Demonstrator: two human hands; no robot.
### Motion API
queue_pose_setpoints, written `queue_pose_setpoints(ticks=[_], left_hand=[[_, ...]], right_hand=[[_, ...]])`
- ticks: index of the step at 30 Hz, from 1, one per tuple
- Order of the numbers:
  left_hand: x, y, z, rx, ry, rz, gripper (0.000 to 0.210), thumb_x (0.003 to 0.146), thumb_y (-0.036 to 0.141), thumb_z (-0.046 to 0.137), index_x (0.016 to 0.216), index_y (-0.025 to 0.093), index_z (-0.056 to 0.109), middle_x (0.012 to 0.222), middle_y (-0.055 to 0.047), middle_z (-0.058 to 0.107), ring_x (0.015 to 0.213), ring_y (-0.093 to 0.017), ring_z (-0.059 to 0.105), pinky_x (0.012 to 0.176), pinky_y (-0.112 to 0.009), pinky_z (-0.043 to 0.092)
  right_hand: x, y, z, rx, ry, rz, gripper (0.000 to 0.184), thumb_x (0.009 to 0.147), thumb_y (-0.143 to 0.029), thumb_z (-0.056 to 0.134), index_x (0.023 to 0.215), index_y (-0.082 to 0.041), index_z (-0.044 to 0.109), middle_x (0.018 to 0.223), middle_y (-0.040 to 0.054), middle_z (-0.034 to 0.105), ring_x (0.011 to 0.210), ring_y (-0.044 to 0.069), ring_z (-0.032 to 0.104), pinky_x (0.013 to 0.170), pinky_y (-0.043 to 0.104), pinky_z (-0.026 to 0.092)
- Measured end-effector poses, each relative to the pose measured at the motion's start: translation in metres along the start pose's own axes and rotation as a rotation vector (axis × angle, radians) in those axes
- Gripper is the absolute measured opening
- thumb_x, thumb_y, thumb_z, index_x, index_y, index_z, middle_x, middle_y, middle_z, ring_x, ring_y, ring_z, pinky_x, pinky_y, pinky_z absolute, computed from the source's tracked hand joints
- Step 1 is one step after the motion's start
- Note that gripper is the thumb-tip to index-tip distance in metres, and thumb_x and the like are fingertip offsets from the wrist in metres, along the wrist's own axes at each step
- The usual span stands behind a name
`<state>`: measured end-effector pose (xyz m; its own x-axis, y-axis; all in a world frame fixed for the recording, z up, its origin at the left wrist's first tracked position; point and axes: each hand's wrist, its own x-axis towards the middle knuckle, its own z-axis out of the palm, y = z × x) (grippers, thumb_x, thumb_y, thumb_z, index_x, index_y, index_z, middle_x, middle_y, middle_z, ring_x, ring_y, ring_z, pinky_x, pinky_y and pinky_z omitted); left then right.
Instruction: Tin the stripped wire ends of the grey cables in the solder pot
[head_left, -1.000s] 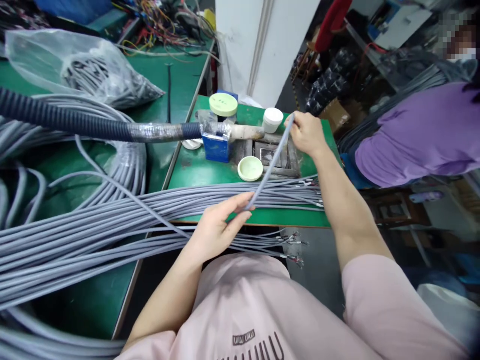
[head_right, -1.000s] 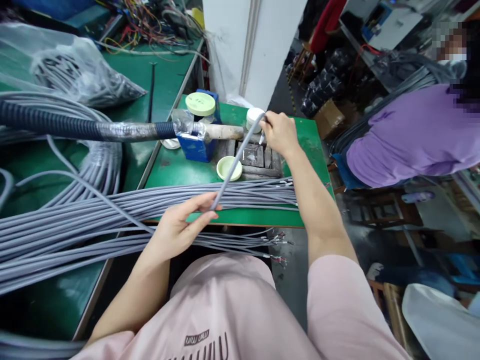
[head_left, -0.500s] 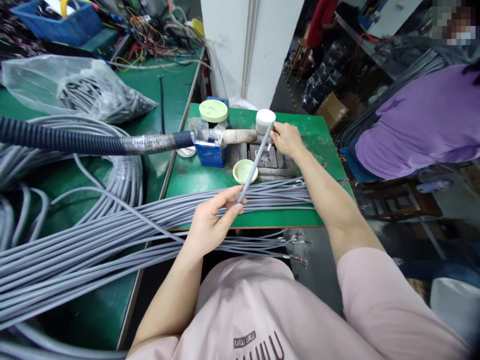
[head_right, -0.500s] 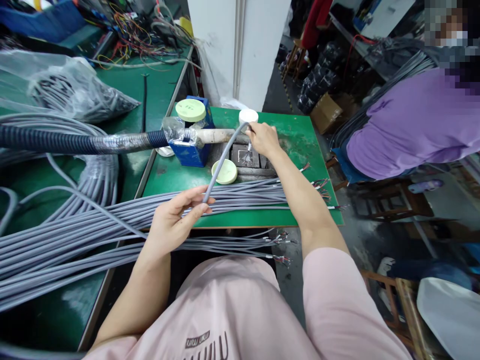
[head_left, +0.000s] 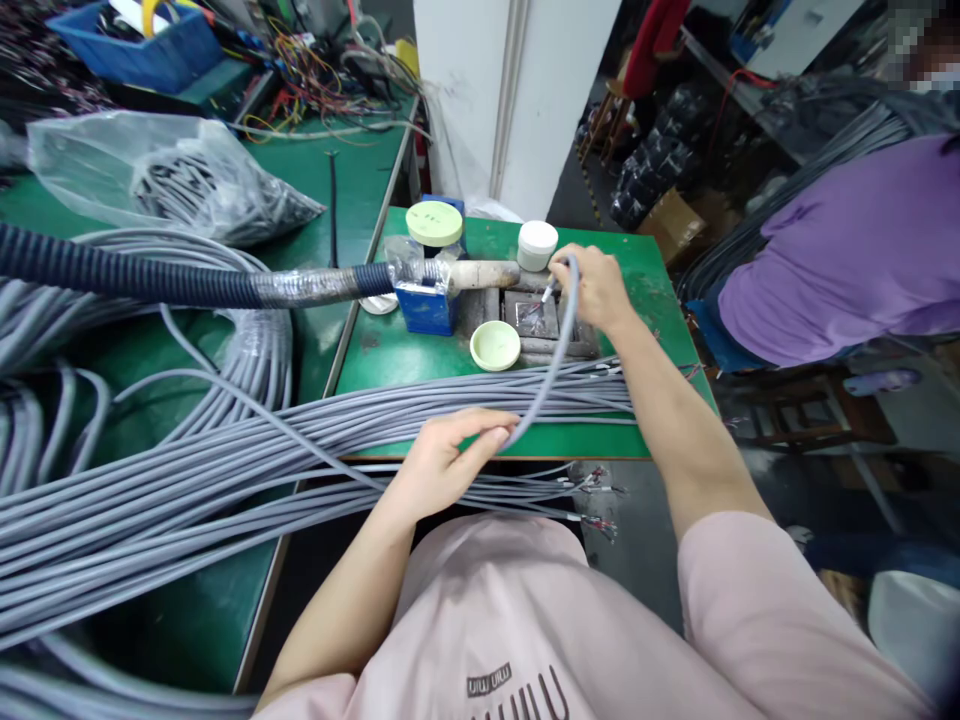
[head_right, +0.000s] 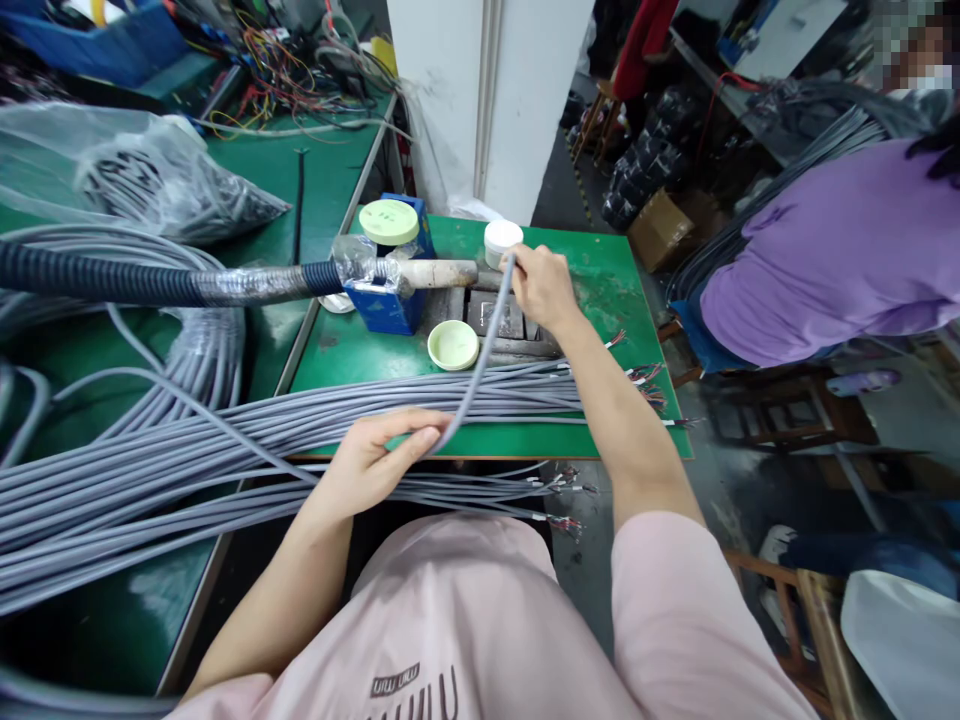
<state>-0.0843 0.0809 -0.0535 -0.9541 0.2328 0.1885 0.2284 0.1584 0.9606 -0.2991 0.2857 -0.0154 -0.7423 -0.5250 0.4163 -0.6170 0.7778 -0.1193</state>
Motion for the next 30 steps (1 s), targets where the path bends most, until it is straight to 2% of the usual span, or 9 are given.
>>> queue_pose_setpoints(ticks=[2,4,6,9,13,18,24,27,30], left_hand=[[-0.002,-0.002,0.009,-0.062,-0.079,-0.052,0.029,0.093,0.035,0.054,0.107,0.017,0.070,0.100,-0.008,0.072,0.090,-0.017,0.068,0.084,-0.029,0.054],[-0.003,-0.005,0.020,-0.168,-0.106,-0.122,0.035,0.093,0.040,0.052,0.111,0.015,0.068,0.099,-0.010,0.072,0.088,-0.017,0.068,0.082,-0.029,0.055],[-0.001,-0.008,0.032,-0.295,-0.100,-0.172,0.042,0.093,0.046,0.050,0.113,0.013,0.067,0.097,-0.011,0.073,0.084,-0.017,0.068,0.080,-0.029,0.055],[0.002,-0.010,0.045,-0.462,-0.076,-0.192,0.055,0.090,0.059,0.048,0.107,0.010,0.068,0.090,-0.012,0.072,0.077,-0.018,0.068,0.078,-0.030,0.055],[0.002,-0.008,0.058,-0.515,0.015,-0.196,0.056,0.086,0.063,0.051,0.075,0.011,0.068,0.072,-0.007,0.068,0.067,-0.015,0.062,0.069,-0.026,0.052],[-0.006,-0.004,0.068,-0.508,0.064,-0.240,0.055,0.086,0.059,0.054,0.057,0.012,0.061,0.070,-0.007,0.067,0.068,-0.015,0.061,0.067,-0.026,0.050],[-0.009,-0.004,0.069,-0.492,0.143,-0.256,0.054,0.083,0.060,0.057,0.054,0.014,0.061,0.070,-0.007,0.069,0.072,-0.017,0.063,0.070,-0.028,0.050],[-0.011,-0.006,0.069,-0.497,0.166,-0.261,0.052,0.083,0.058,0.058,0.055,0.014,0.062,0.061,-0.005,0.065,0.069,-0.016,0.063,0.069,-0.027,0.050],[-0.012,-0.008,0.070,-0.533,0.176,-0.251,0.050,0.084,0.054,0.059,0.055,0.013,0.063,0.064,-0.005,0.067,0.065,-0.014,0.062,0.069,-0.026,0.050]], right_hand=[[-0.024,-0.017,-0.027,0.057,0.057,-0.056,0.024,0.099,-0.031,0.044,0.096,-0.021,0.065,0.094,0.0073,0.070,0.090,0.024,0.058,0.085,0.039,0.044],[-0.055,-0.036,-0.048,0.262,0.129,-0.238,0.019,0.096,-0.029,0.049,0.103,-0.027,0.066,0.103,0.0050,0.070,0.095,0.024,0.059,0.089,0.042,0.046],[-0.089,-0.051,-0.059,0.323,0.106,-0.438,0.025,0.093,-0.025,0.054,0.114,-0.035,0.064,0.115,0.0012,0.069,0.101,0.025,0.060,0.091,0.047,0.046],[-0.135,-0.065,-0.057,0.275,0.064,-0.504,0.035,0.091,-0.024,0.055,0.121,-0.042,0.062,0.122,-0.0001,0.066,0.105,0.026,0.061,0.093,0.051,0.047],[-0.177,-0.078,-0.040,0.266,0.087,-0.501,0.039,0.090,-0.020,0.054,0.120,-0.044,0.062,0.116,-0.0008,0.069,0.104,0.023,0.062,0.091,0.048,0.051],[-0.199,-0.092,-0.030,0.341,0.156,-0.456,0.036,0.089,-0.020,0.051,0.116,-0.040,0.065,0.109,0.0019,0.071,0.101,0.023,0.064,0.090,0.048,0.052],[-0.207,-0.098,-0.028,0.358,0.149,-0.422,0.040,0.087,-0.020,0.051,0.114,-0.046,0.065,0.108,-0.0014,0.071,0.101,0.022,0.064,0.089,0.049,0.052],[-0.207,-0.098,-0.028,0.366,0.136,-0.435,0.041,0.087,-0.019,0.052,0.115,-0.046,0.064,0.108,-0.0013,0.071,0.101,0.023,0.064,0.090,0.049,0.052],[-0.207,-0.099,-0.028,0.362,0.134,-0.450,0.039,0.087,-0.019,0.051,0.115,-0.044,0.065,0.108,-0.0003,0.072,0.101,0.023,0.064,0.090,0.049,0.052]])
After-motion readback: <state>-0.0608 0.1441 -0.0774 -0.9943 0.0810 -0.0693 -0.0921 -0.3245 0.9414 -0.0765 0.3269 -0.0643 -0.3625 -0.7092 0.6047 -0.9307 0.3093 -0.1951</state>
